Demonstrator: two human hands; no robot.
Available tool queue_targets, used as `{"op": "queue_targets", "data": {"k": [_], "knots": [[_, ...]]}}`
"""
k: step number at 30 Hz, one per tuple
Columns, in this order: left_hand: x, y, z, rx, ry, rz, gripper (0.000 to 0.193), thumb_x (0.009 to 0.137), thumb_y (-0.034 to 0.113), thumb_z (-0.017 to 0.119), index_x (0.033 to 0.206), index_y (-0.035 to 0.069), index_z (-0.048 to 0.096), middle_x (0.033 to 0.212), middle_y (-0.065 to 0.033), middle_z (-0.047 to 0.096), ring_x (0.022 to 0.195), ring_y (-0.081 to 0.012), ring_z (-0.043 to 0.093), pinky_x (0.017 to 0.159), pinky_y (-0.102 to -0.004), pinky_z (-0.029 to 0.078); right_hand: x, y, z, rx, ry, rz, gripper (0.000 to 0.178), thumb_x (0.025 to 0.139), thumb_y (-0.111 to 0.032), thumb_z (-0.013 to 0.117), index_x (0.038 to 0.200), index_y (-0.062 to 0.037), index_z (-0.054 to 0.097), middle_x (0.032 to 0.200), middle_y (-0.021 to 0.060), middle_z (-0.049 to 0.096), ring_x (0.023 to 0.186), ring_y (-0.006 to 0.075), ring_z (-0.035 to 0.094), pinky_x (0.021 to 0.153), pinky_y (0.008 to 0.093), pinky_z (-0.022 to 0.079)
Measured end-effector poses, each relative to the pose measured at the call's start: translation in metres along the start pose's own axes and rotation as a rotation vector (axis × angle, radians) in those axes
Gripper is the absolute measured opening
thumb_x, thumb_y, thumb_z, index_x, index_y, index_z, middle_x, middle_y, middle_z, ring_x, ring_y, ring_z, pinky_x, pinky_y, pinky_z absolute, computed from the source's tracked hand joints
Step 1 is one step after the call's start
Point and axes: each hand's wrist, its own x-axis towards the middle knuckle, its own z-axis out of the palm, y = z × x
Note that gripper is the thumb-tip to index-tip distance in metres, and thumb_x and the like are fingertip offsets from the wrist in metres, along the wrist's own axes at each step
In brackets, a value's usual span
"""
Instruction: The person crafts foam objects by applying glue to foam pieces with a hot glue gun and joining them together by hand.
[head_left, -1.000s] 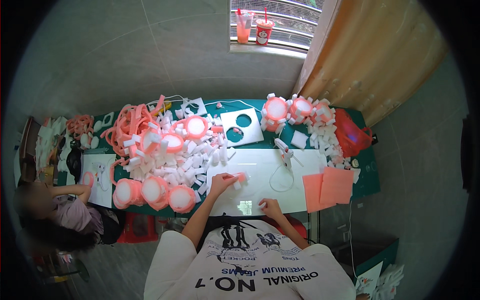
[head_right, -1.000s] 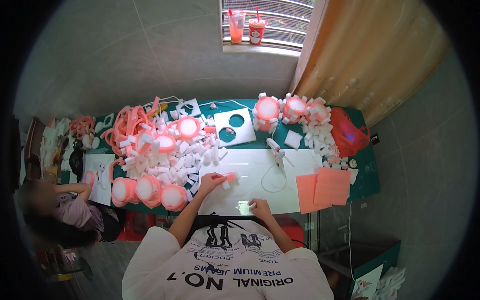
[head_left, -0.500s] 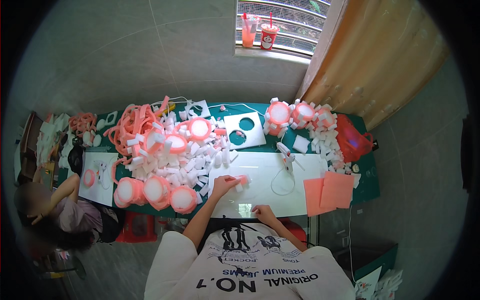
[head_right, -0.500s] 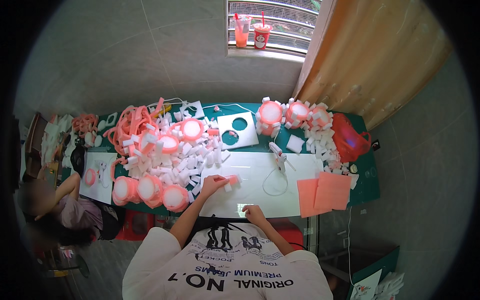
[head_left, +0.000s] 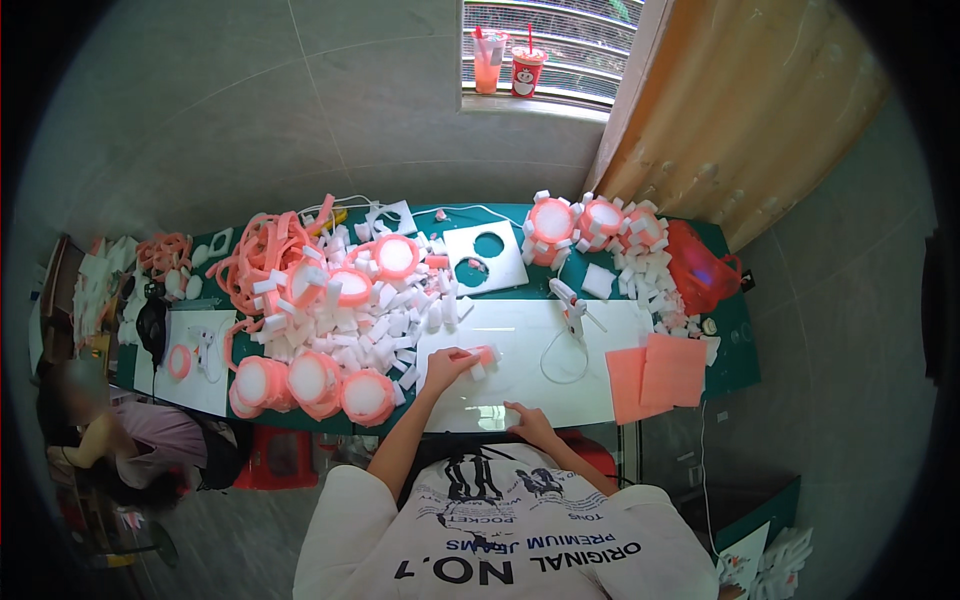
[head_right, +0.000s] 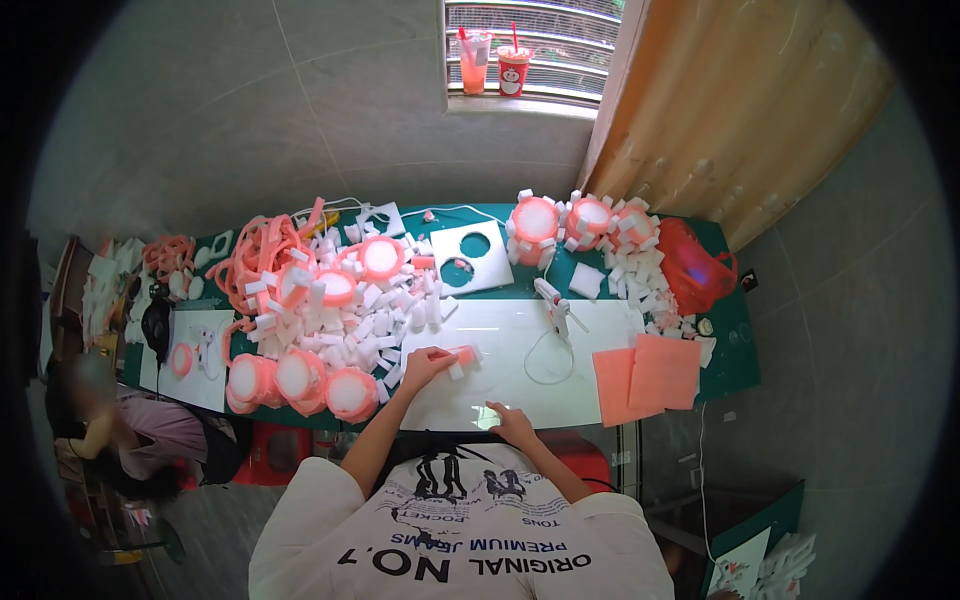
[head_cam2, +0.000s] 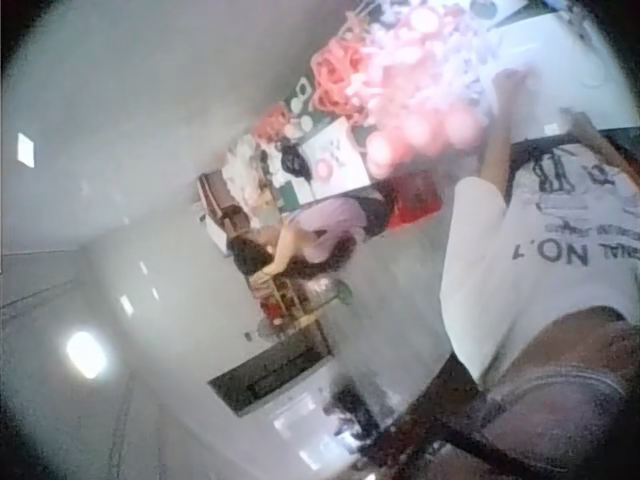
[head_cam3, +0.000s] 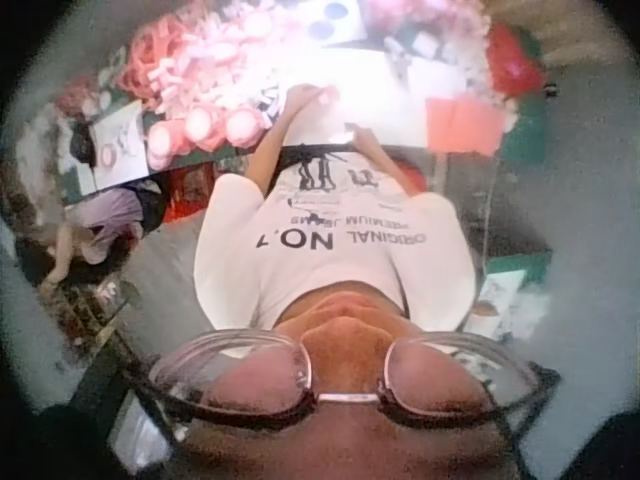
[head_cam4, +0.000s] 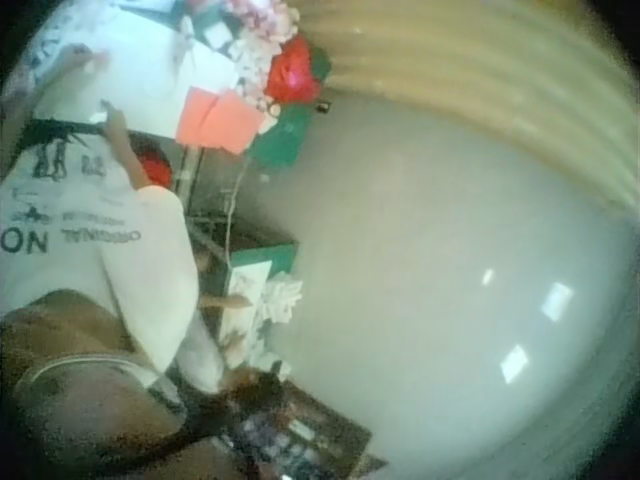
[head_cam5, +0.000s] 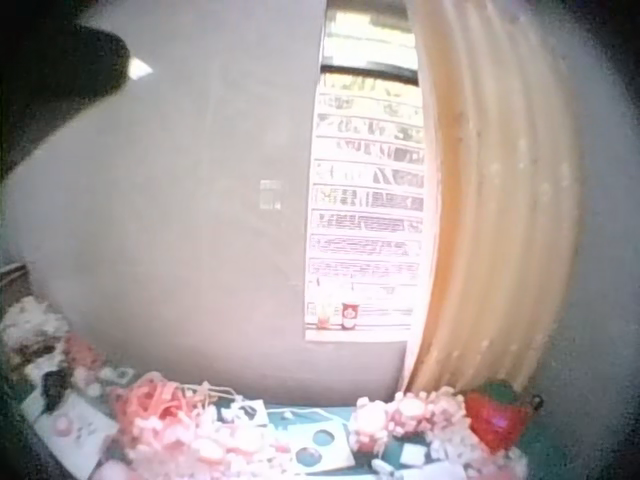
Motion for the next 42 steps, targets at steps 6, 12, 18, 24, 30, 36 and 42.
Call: {"op": "queue_targets", "data": {"k": [6, 12, 18, 24, 30, 36, 42], "knots": [[0.003, 0.001, 0.000, 0.032, 0.011, 0.007, 0.037, 0.063, 0.038, 0.067, 0.079, 0.005, 0.066, 0.068, -0.0078, 0.063, 0.062, -0.0135, 0.059, 0.060, -0.0239, 0.046, 0.001, 0.007, 0.001, 0.048, -0.013, 0.052, 0.033, 0.061, -0.015, 0.068, 0.092, -0.0101, 0.056, 0.052, 0.0076, 0.053, 0.046, 0.0204, 0.051, 0.047, 0.0300, 0.041], [0.005, -0.002, 0.000, 0.023, 0.001, -0.004, 0.037, 0.063, 0.039, 0.067, 0.079, 0.005, 0.066, 0.068, -0.0074, 0.063, 0.062, -0.0133, 0.059, 0.060, -0.0240, 0.045, 0.001, 0.019, 0.010, 0.122, 0.028, 0.065, 0.012, 0.062, -0.013, 0.063, 0.067, -0.0042, 0.057, 0.054, 0.0065, 0.054, 0.048, 0.0157, 0.052, 0.048, 0.0265, 0.041], [0.004, 0.004, -0.001, 0.006, -0.009, -0.026, 0.037, 0.063, 0.038, 0.067, 0.079, 0.005, 0.066, 0.068, -0.0074, 0.063, 0.062, -0.0133, 0.058, 0.060, -0.0239, 0.045, 0.002, 0.020, 0.007, 0.143, 0.011, 0.110, 0.013, 0.062, -0.014, 0.063, 0.065, -0.0025, 0.056, 0.056, 0.0063, 0.056, 0.049, 0.0149, 0.053, 0.049, 0.0257, 0.042], [0.004, 0.003, -0.002, -0.005, -0.013, -0.017, 0.037, 0.063, 0.038, 0.068, 0.078, 0.005, 0.066, 0.068, -0.0072, 0.062, 0.062, -0.0132, 0.058, 0.060, -0.0239, 0.045, 0.004, 0.023, -0.002, 0.339, -0.053, 0.248, 0.010, 0.067, -0.010, 0.060, 0.067, -0.0006, 0.056, 0.060, 0.0064, 0.059, 0.054, 0.0106, 0.056, 0.051, 0.0231, 0.045], [0.004, 0.003, -0.002, 0.013, -0.003, -0.025, 0.037, 0.062, 0.039, 0.068, 0.078, 0.005, 0.066, 0.068, -0.0077, 0.063, 0.062, -0.0141, 0.058, 0.060, -0.0240, 0.045, 0.003, 0.027, -0.001, 0.504, -0.081, 0.327, 0.009, 0.073, -0.007, 0.056, 0.071, 0.0021, 0.056, 0.064, 0.0081, 0.061, 0.058, 0.0109, 0.058, 0.054, 0.0222, 0.047], [0.004, 0.000, 0.001, 0.019, 0.001, -0.024, 0.034, 0.064, 0.036, 0.068, 0.080, 0.006, 0.066, 0.069, -0.0054, 0.063, 0.062, -0.0108, 0.057, 0.058, -0.0218, 0.044, 0.009, 0.033, -0.001, 0.498, -0.119, 0.324, 0.013, 0.075, -0.010, 0.055, 0.072, 0.0028, 0.056, 0.065, 0.0088, 0.061, 0.057, 0.0120, 0.058, 0.054, 0.0227, 0.048], [0.003, -0.002, 0.000, 0.018, 0.004, -0.007, 0.032, 0.064, 0.035, 0.068, 0.080, 0.007, 0.066, 0.069, -0.0052, 0.062, 0.061, -0.0106, 0.057, 0.057, -0.0217, 0.044, 0.013, 0.028, -0.005, 0.492, -0.153, 0.360, 0.013, 0.075, -0.010, 0.055, 0.073, 0.0025, 0.057, 0.066, 0.0086, 0.061, 0.056, 0.0124, 0.058, 0.053, 0.0226, 0.047]]}}
